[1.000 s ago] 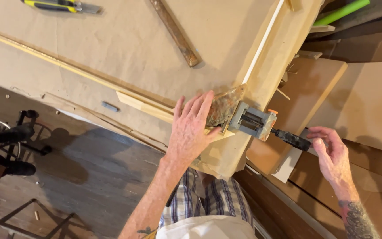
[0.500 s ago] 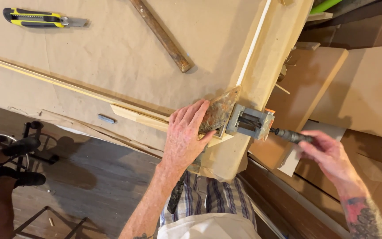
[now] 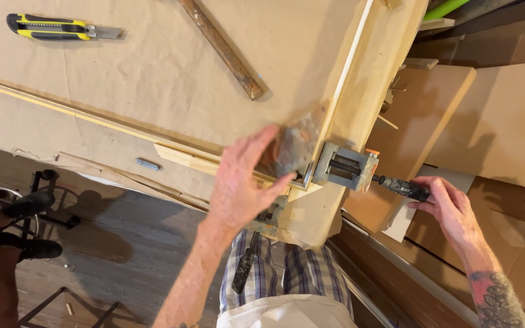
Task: Assembling a wooden frame by aligning pieces in a corner clamp and securing them with tools.
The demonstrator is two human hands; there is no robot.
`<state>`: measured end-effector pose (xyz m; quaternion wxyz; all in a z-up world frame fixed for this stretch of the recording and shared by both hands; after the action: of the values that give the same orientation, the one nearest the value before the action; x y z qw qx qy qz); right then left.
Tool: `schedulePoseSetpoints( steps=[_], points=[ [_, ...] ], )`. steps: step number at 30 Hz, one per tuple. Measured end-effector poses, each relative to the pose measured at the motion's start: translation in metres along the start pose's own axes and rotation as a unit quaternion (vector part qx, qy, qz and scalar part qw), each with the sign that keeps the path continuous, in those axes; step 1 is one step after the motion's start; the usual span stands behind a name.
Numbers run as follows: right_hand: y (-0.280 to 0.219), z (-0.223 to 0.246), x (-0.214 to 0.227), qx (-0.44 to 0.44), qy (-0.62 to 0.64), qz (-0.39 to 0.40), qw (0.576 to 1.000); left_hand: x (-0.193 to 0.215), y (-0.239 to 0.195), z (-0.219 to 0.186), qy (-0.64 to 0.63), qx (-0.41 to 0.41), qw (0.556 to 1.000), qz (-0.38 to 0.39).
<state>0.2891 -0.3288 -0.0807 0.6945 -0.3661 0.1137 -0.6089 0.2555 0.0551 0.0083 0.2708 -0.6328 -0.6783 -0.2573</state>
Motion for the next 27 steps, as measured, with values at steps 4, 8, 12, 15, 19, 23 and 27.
schedulePoseSetpoints(
  steps=[4, 8, 12, 15, 19, 23, 27],
  points=[
    [0.0, 0.003, 0.005, 0.016, -0.004, -0.013, 1.0, 0.009, 0.031, 0.03, 0.018, -0.016, 1.0, 0.003],
    [0.0, 0.023, 0.008, 0.075, -0.066, -0.007, 0.995, -0.008, 0.045, 0.048, 0.069, -0.054, 0.996, 0.026],
    [-0.003, 0.092, -0.009, 0.238, -0.245, -0.048, 0.939, -0.009, 0.036, 0.047, 0.141, -0.094, 0.985, 0.015],
    [0.004, 0.146, -0.043, 0.37, -0.317, -0.035, 0.873, 0.015, 0.014, 0.027, 0.127, -0.137, 0.982, -0.016],
    [0.025, 0.197, -0.114, 0.54, -0.443, 0.036, 0.715, 0.027, -0.005, 0.033, 0.122, -0.162, 0.977, 0.061],
    [0.083, 0.253, -0.121, 0.54, -0.368, -0.006, 0.757, 0.072, -0.017, 0.073, 0.147, -0.119, 0.982, -0.018],
    [0.088, 0.238, -0.173, 0.588, -0.579, 0.065, 0.561, 0.08, -0.027, 0.057, 0.135, -0.123, 0.983, 0.022]
  ],
)
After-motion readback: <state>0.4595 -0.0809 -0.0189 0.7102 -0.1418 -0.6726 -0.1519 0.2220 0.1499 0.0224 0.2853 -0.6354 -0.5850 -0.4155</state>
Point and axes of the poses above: each hand's wrist, its own y-axis towards the middle knuckle, its own x-axis out of the back of the hand, z = x × y, the point moved 10 cm from there along y, towards the middle knuckle, and after that the axes turned 2 degrees about x, right-handed, at the moved point
